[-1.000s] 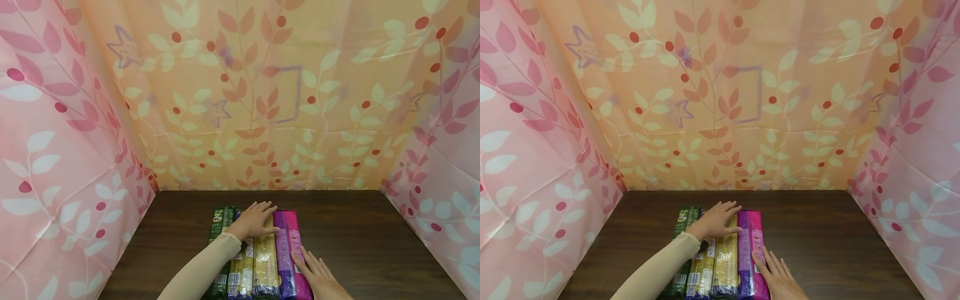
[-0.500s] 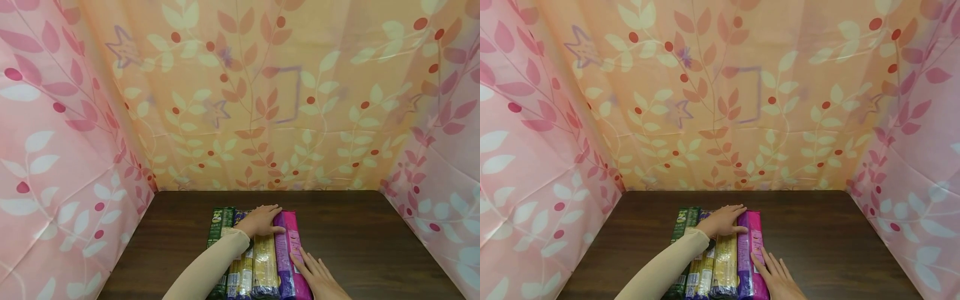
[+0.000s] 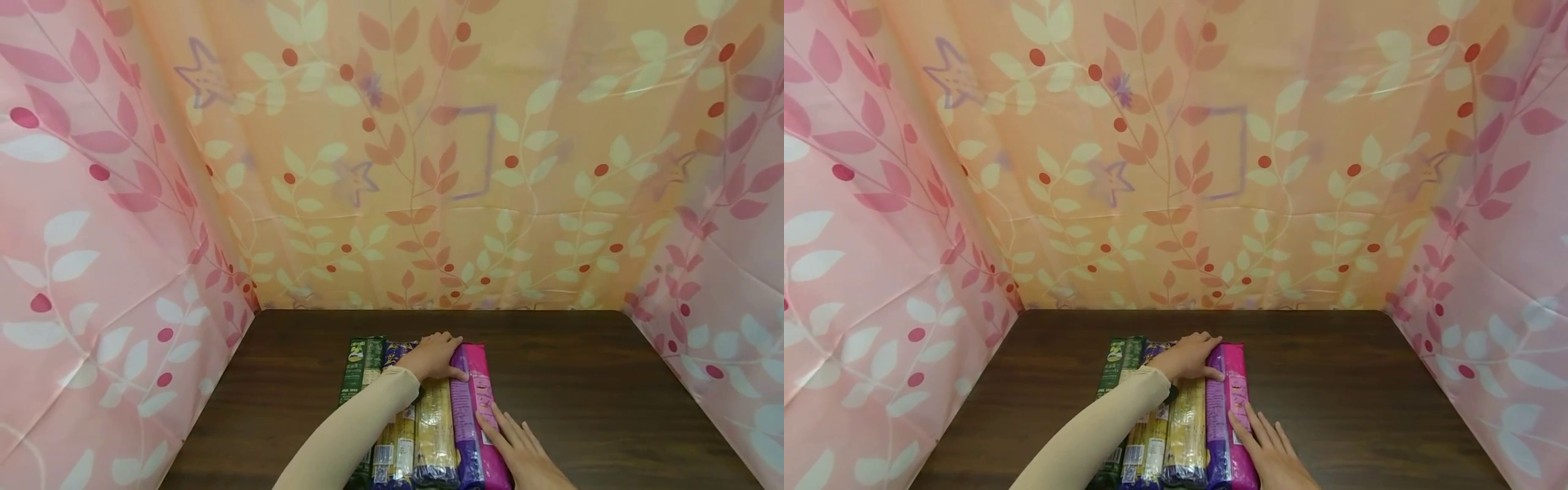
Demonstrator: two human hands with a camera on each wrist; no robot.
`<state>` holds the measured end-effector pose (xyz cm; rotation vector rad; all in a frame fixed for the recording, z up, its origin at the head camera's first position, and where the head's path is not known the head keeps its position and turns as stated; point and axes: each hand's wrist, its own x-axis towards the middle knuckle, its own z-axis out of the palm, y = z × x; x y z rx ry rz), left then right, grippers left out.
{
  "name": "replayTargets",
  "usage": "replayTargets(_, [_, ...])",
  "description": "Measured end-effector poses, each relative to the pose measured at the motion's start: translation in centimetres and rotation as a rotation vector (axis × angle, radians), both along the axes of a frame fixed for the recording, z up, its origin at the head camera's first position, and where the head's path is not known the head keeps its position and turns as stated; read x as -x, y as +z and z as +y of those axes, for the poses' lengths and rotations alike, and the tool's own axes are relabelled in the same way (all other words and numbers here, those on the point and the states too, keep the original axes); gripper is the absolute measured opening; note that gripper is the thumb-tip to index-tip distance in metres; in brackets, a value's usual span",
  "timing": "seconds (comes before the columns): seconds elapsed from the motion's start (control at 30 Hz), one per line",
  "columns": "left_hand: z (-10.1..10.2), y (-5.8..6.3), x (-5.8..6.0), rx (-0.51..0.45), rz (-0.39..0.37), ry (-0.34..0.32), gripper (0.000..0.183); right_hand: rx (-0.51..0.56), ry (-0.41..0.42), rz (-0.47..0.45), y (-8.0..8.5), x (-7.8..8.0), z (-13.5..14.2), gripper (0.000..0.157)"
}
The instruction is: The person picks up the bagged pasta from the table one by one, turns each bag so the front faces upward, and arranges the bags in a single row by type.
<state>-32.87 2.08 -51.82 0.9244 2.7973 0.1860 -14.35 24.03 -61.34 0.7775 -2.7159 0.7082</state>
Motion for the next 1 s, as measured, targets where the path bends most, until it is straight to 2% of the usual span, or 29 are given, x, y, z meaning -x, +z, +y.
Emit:
replayTargets(0.23, [0.7,-0.3,0.4,-0.002,0.013,0.019,0.084,0.034,-0.003,-0.001,0.3,0.2,0.5,0.120])
replayTargets(0.37, [1.0,-0.6,0.5,0.021,0.021,0.006,0.089,0.055,0.006,-0.002,0.9,0.1,0.7,0.127])
replayTargets(0.53, [0.8,-0.4,0.4,0.029,-0.004,0.014,0.090,0.157,0.074,0.038,0.7,0.3,1.3,0.136])
replayTargets(0.67, [0.6,-0.2,0.5,0.018,-0.024,0.012,0.087,0.183,0.122,0.131,0.0,0.5,1.7,0.125])
replayTargets(0.77, [0.4,-0.1,0.7,0.021,-0.029,0.009,0.089,0.171,0.099,0.118,-0.2,0.5,1.7,0.120])
replayTargets(0.87, [0.3,-0.2,0.9,0.019,-0.024,0.008,0.087,0.164,0.063,0.050,-0.1,0.4,1.6,0.114])
replayTargets(0.93, [0.3,-0.3,0.9,0.010,-0.021,0.005,0.084,0.150,0.048,0.062,0.0,0.3,1.5,0.111])
replayTargets(1.0, [0.3,-0.3,0.9,0.001,-0.020,0.003,0.081,0.156,0.058,0.111,-0.1,0.3,1.4,0.111])
